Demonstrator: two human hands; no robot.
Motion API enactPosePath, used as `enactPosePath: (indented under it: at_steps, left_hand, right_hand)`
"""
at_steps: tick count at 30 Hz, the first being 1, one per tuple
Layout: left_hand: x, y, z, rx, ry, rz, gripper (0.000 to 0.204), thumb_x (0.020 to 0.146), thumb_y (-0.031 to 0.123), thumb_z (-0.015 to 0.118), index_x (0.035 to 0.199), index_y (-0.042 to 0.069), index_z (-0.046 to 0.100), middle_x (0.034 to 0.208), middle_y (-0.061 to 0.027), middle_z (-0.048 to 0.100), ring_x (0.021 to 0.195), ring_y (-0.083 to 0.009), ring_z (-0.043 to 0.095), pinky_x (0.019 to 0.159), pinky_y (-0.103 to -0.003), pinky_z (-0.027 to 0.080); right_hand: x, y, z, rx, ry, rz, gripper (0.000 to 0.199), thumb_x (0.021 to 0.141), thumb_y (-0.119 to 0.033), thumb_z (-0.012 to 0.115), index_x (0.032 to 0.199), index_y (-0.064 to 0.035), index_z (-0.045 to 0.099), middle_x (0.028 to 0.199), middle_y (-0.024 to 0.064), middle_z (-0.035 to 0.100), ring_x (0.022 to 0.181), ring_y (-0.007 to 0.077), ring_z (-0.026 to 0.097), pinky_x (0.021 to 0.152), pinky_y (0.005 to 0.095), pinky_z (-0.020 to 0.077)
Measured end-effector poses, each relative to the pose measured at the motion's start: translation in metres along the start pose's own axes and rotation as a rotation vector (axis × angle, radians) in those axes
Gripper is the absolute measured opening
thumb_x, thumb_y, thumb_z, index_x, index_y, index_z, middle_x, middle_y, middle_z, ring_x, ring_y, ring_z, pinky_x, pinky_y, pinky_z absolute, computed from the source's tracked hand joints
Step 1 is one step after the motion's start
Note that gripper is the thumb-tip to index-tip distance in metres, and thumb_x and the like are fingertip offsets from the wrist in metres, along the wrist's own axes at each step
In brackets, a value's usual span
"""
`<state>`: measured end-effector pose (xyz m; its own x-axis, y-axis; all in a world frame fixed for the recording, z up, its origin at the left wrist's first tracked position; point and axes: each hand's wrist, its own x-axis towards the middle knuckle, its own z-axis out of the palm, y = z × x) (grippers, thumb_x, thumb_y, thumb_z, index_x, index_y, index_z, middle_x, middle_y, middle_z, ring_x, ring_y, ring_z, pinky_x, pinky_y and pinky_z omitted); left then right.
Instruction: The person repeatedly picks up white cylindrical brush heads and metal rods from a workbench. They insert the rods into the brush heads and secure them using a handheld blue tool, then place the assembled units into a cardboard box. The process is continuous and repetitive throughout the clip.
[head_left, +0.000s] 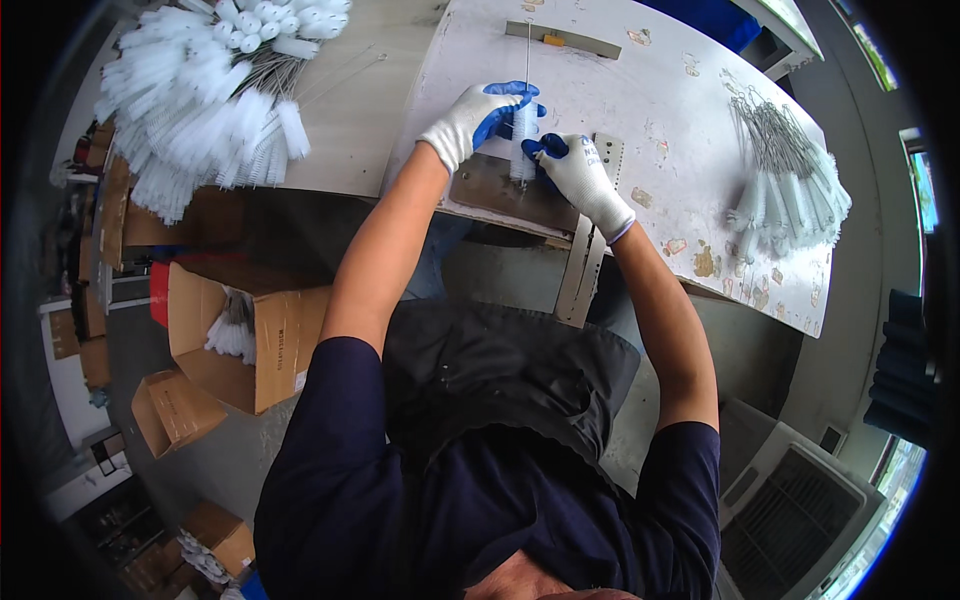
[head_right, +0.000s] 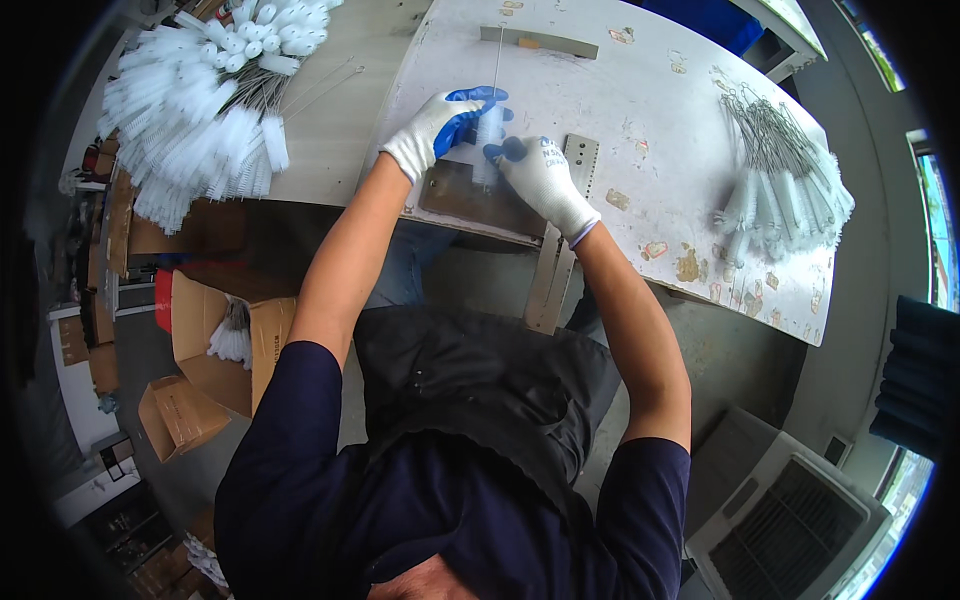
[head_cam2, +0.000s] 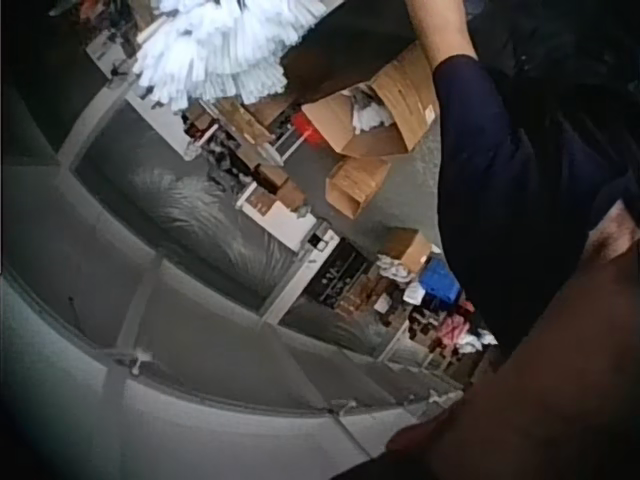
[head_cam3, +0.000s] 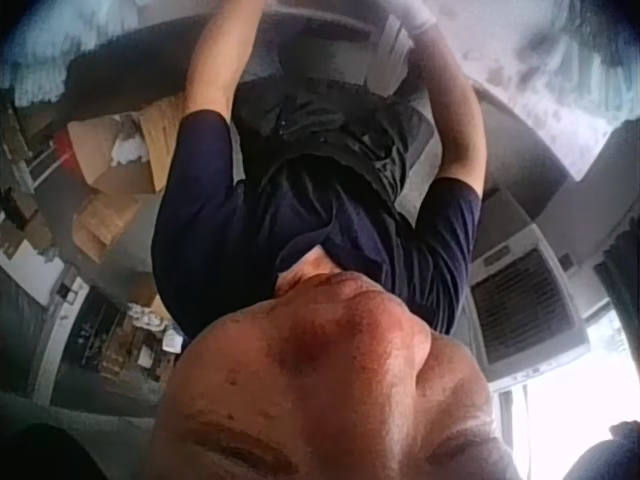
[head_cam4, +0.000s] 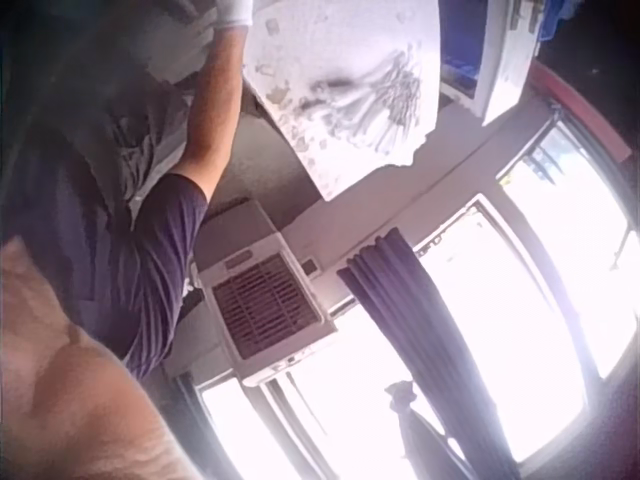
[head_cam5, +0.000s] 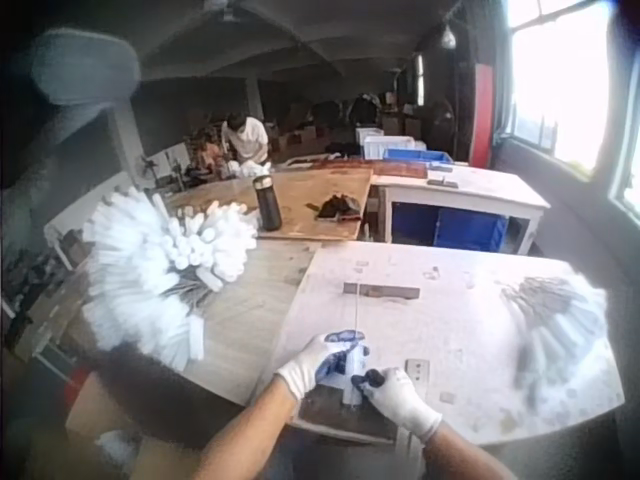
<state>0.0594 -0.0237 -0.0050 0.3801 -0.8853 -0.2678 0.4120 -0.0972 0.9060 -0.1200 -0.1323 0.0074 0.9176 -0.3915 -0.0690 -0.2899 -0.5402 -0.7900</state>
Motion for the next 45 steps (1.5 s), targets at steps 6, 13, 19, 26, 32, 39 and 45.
enactPosePath:
  at_steps: [6, 13, 19, 26, 32, 39, 45]
  left_hand:
    - [0.003, -0.002, 0.0, 0.238, 0.024, 0.102, 0.039, 0.093, 0.003, 0.06, 0.132, 0.004, 0.064, 0.115, -0.0118, 0.073, 0.091, -0.0089, 0.068, 0.062, -0.023, 0.046]
    - [0.012, -0.006, 0.011, 0.382, 0.25, 0.074, 0.033, 0.087, 0.003, 0.07, 0.12, 0.007, 0.073, 0.101, -0.0048, 0.077, 0.077, -0.007, 0.066, 0.057, -0.022, 0.044]
    - [0.018, -0.011, 0.009, 0.436, 0.296, 0.079, 0.026, 0.082, 0.007, 0.078, 0.108, 0.008, 0.077, 0.091, -0.0016, 0.077, 0.071, -0.0061, 0.064, 0.055, -0.023, 0.047]
    - [0.028, -0.019, 0.01, 0.388, 0.291, 0.097, 0.031, 0.084, 0.0, 0.073, 0.115, 0.004, 0.074, 0.101, -0.0057, 0.076, 0.079, -0.0114, 0.068, 0.066, -0.026, 0.056]
    - [0.036, -0.018, 0.045, 0.498, 0.221, 0.13, 0.027, 0.081, 0.003, 0.076, 0.108, 0.001, 0.075, 0.096, -0.0083, 0.076, 0.076, -0.014, 0.069, 0.069, -0.03, 0.057]
    - [0.018, -0.013, 0.068, 0.23, 0.199, 0.052, 0.025, 0.093, 0.006, 0.067, 0.117, -0.002, 0.069, 0.096, -0.0066, 0.074, 0.08, -0.0122, 0.067, 0.071, -0.028, 0.055]
    - [-0.087, -0.058, 0.048, 0.063, 0.649, 0.429, 0.02, 0.099, 0.007, 0.06, 0.116, 0.002, 0.069, 0.092, -0.0019, 0.071, 0.078, -0.009, 0.066, 0.068, -0.024, 0.053]
  right_hand:
    - [0.001, -0.003, -0.005, -0.121, -0.031, -0.004, 0.034, 0.096, -0.037, 0.061, 0.094, -0.0039, 0.071, 0.089, 0.0241, 0.07, 0.088, 0.042, 0.068, 0.078, 0.0476, 0.0525]
    - [-0.003, 0.008, -0.004, -0.344, 0.012, -0.113, 0.03, 0.091, -0.035, 0.066, 0.101, -0.0071, 0.069, 0.093, 0.0199, 0.07, 0.09, 0.039, 0.068, 0.08, 0.0477, 0.0536]
    - [-0.028, -0.004, -0.024, -0.55, 0.001, -0.574, 0.057, 0.079, -0.03, 0.077, 0.129, -0.0095, 0.057, 0.131, 0.0118, 0.057, 0.108, 0.0316, 0.06, 0.091, 0.0437, 0.052]
    - [-0.002, 0.008, -0.012, -0.875, -0.078, -0.896, 0.047, 0.086, -0.03, 0.066, 0.127, -0.0082, 0.06, 0.132, 0.0124, 0.055, 0.107, 0.0294, 0.058, 0.087, 0.0444, 0.0508]
    - [0.008, 0.017, -0.004, -0.957, -0.062, -1.019, 0.02, 0.082, -0.025, 0.06, 0.089, -0.0075, 0.066, 0.096, 0.0099, 0.064, 0.095, 0.0289, 0.061, 0.079, 0.0421, 0.0485]
    - [-0.012, -0.002, -0.006, -0.931, -0.156, -0.802, 0.024, 0.087, -0.03, 0.06, 0.091, -0.009, 0.071, 0.088, 0.0106, 0.069, 0.085, 0.0285, 0.067, 0.078, 0.0402, 0.0501]
    - [-0.031, -0.043, 0.006, -1.017, -0.338, -0.339, 0.022, 0.092, -0.024, 0.058, 0.094, -0.0096, 0.074, 0.087, 0.0098, 0.075, 0.08, 0.0281, 0.074, 0.068, 0.0426, 0.0565]
